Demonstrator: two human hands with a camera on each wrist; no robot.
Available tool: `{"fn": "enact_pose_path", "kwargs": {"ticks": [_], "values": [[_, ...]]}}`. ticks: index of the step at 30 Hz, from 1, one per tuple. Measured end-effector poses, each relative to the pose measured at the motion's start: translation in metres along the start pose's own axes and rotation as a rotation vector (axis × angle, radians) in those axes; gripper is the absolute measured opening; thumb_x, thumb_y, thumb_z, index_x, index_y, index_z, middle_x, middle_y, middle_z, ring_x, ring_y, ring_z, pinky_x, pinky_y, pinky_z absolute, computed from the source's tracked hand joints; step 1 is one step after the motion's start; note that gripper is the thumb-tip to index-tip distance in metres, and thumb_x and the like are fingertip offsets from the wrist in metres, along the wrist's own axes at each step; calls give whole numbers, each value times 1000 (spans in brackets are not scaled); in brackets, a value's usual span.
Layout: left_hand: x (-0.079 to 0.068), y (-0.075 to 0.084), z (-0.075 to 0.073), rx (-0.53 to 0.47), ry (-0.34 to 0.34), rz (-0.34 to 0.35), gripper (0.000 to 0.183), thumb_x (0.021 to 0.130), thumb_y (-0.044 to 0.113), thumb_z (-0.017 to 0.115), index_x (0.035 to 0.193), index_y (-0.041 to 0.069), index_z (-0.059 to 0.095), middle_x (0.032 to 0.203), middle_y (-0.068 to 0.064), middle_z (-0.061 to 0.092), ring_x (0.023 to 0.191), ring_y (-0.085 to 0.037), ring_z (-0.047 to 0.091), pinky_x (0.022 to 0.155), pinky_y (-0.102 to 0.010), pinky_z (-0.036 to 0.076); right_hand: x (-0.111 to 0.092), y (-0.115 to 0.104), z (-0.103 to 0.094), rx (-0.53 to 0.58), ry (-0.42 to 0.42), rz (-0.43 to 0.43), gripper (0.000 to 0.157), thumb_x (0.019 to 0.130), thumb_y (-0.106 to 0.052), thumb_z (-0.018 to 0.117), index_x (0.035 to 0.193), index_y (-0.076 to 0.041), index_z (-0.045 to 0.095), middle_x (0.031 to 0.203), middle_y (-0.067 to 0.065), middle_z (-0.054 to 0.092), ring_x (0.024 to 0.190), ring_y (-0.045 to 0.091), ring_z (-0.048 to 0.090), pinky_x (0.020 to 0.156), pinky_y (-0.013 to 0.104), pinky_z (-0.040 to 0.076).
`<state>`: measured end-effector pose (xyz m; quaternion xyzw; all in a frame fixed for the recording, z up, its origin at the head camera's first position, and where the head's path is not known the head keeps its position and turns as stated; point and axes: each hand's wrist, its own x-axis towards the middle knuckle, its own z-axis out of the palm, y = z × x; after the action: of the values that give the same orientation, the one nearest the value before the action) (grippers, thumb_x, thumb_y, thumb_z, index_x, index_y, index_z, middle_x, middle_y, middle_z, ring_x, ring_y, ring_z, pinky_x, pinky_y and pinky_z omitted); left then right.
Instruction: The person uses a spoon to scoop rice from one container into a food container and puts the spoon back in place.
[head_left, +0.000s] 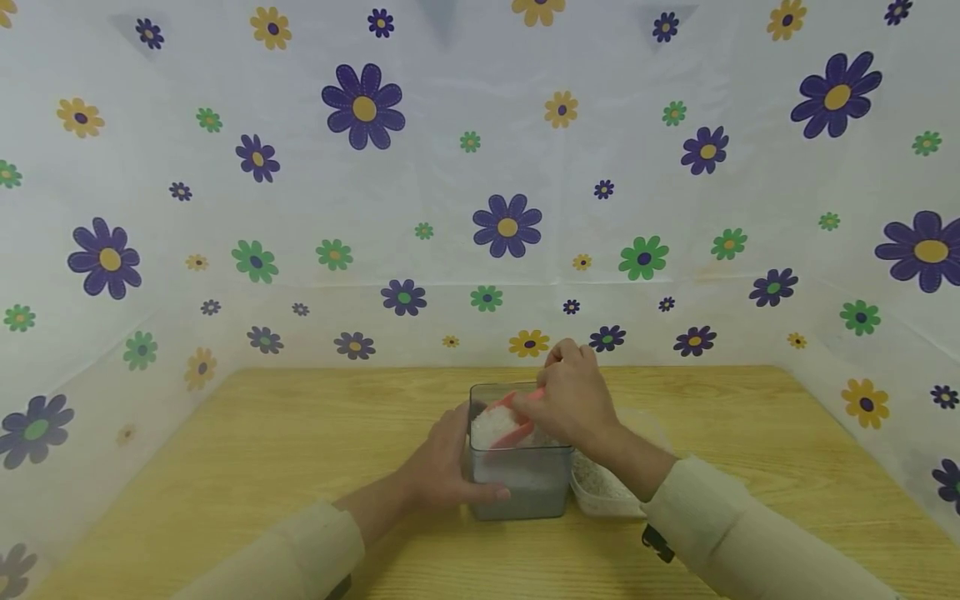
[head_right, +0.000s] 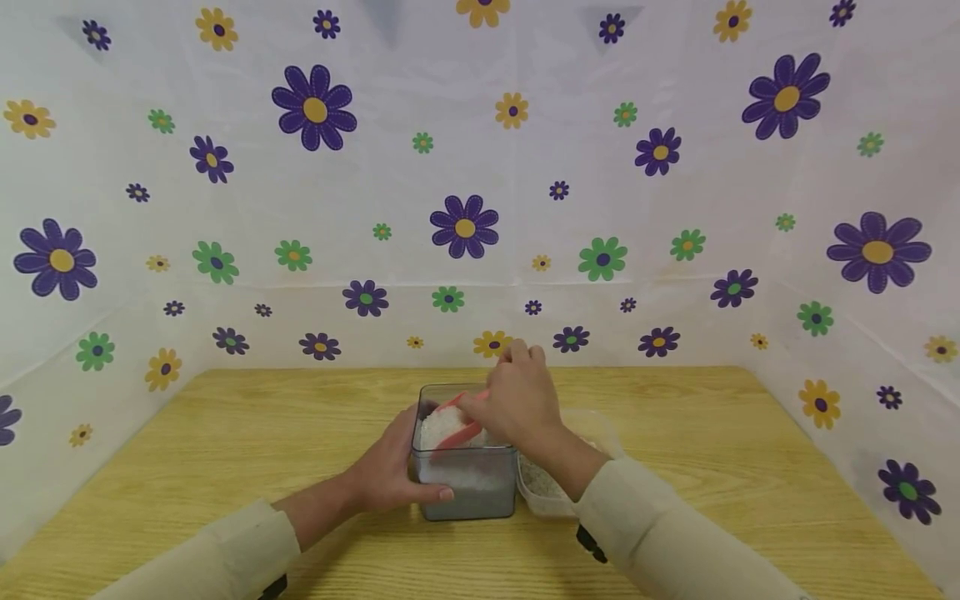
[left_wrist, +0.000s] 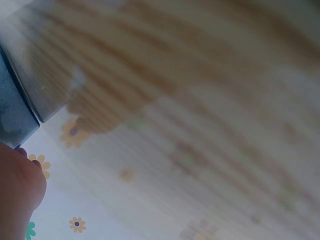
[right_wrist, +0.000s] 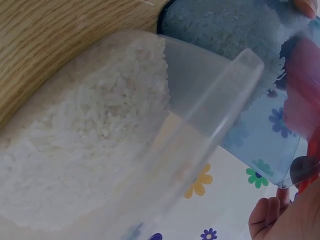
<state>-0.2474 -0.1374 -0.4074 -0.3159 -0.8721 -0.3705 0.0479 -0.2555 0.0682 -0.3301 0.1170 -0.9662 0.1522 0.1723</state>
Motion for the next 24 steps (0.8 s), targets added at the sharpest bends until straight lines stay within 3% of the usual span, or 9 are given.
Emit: {"fn": "enact_pose_path", "kwargs": {"ticks": [7,14,24], "values": [[1,2,-1,1,-3,12,87,61,62,76,130,34,31,122,17,44,112,-7,41,98,-42,37,1,3,-1,10,20,-8,44,75,-52,60,52,-15,60,90,3,50,88,21,42,76,31,37],[1,0,-1,-8,-4,-1,89,61,62,76,132,35,30,125,18,42,114,-6,41,99,-42,38,2,3,-1,67,6,29,45,75,-50,62,48,-14,57,86,3,50,91,19,43,81,33,38],[2,-1,-1,-10,-17,3,92,62,61,76,135,35,27,128,18,41,117,-7,40,100,-43,37,-1,7,-4,173,28,78,41,73,-46,65,48,-13,57,86,2,49,88,18,44,74,31,39]]}}
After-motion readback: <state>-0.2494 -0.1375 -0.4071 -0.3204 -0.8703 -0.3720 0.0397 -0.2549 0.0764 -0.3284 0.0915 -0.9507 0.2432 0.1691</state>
